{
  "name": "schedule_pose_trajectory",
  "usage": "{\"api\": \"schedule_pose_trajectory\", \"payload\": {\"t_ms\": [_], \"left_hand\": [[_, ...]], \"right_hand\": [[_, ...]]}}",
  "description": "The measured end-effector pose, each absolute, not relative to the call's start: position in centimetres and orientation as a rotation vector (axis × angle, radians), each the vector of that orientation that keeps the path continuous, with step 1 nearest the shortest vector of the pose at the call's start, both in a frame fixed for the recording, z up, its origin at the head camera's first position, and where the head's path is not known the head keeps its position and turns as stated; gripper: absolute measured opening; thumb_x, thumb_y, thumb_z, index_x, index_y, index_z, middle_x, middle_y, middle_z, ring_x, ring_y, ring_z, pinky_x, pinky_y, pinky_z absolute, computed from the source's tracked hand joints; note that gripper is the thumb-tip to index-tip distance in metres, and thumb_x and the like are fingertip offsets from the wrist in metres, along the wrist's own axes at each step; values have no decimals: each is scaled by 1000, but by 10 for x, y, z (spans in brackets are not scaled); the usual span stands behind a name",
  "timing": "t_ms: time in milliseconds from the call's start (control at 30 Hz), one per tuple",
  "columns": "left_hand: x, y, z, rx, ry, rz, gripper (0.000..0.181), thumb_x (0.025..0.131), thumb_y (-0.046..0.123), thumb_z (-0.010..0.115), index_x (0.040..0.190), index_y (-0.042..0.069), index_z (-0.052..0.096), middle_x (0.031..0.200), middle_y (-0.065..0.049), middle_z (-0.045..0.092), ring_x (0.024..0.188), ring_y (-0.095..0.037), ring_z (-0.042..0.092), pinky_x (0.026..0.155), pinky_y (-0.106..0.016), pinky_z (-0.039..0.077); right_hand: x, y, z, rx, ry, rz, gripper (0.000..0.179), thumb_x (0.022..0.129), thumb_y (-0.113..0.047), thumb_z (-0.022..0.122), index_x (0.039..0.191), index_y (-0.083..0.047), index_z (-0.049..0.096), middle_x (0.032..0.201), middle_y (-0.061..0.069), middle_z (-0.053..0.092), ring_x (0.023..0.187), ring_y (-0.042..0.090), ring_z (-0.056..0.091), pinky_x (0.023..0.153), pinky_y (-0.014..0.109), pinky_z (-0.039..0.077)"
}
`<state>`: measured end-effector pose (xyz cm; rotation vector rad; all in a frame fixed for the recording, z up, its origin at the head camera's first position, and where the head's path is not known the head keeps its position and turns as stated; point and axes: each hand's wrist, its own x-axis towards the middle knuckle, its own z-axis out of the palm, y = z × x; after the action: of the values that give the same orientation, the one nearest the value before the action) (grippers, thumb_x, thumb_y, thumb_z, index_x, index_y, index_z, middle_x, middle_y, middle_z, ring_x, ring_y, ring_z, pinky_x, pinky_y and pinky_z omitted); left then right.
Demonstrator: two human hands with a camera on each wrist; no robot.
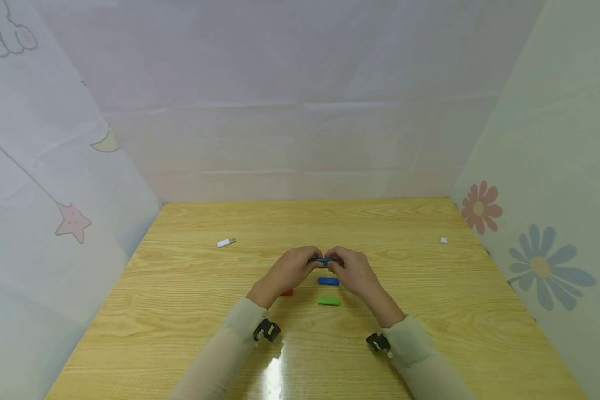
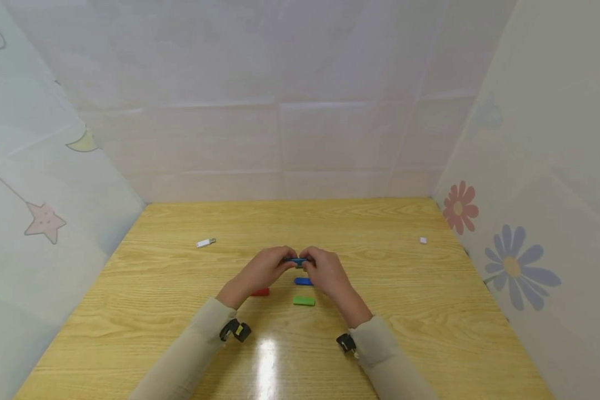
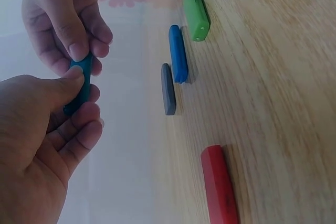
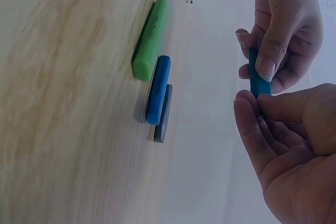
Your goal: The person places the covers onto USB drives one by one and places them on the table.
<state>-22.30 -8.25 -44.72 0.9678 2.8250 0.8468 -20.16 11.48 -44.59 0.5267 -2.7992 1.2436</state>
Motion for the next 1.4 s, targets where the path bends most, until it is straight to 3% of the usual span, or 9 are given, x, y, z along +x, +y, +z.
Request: {"api": "schedule_pose_trajectory", "payload": {"t_ms": [300,733,1200,1400], "left_hand": [[-222,-85,-445,985,2836,860,14,103,18,60,114,11,66,107,1,72,92,-10,66,78,-22,54],[-223,-92,-447,969,2851,819,22,95,12,73,116,11,65,107,-1,69,85,-10,61,75,-26,53],[-224,-112,-453,858,2938,752,20,94,14,74,113,10,69,107,-1,64,85,-12,58,76,-27,54],[-225,-124,-461,815,2913,716,21,94,14,75,113,8,70,104,-2,62,84,-11,56,75,-26,53]], "right_hand": [[-201,111,-446,528,-2784,1226,14,99,-5,65,112,-7,70,94,3,74,80,14,71,69,31,58],[-200,105,-444,507,-2811,1314,13,97,-5,67,109,-7,70,94,5,74,81,13,72,65,26,57],[-205,124,-445,498,-2807,1190,21,99,-15,67,119,-9,71,109,5,74,92,21,70,81,42,58],[-205,137,-444,505,-2819,1155,23,101,-15,64,123,-8,69,111,6,73,95,23,68,83,43,58]]}}
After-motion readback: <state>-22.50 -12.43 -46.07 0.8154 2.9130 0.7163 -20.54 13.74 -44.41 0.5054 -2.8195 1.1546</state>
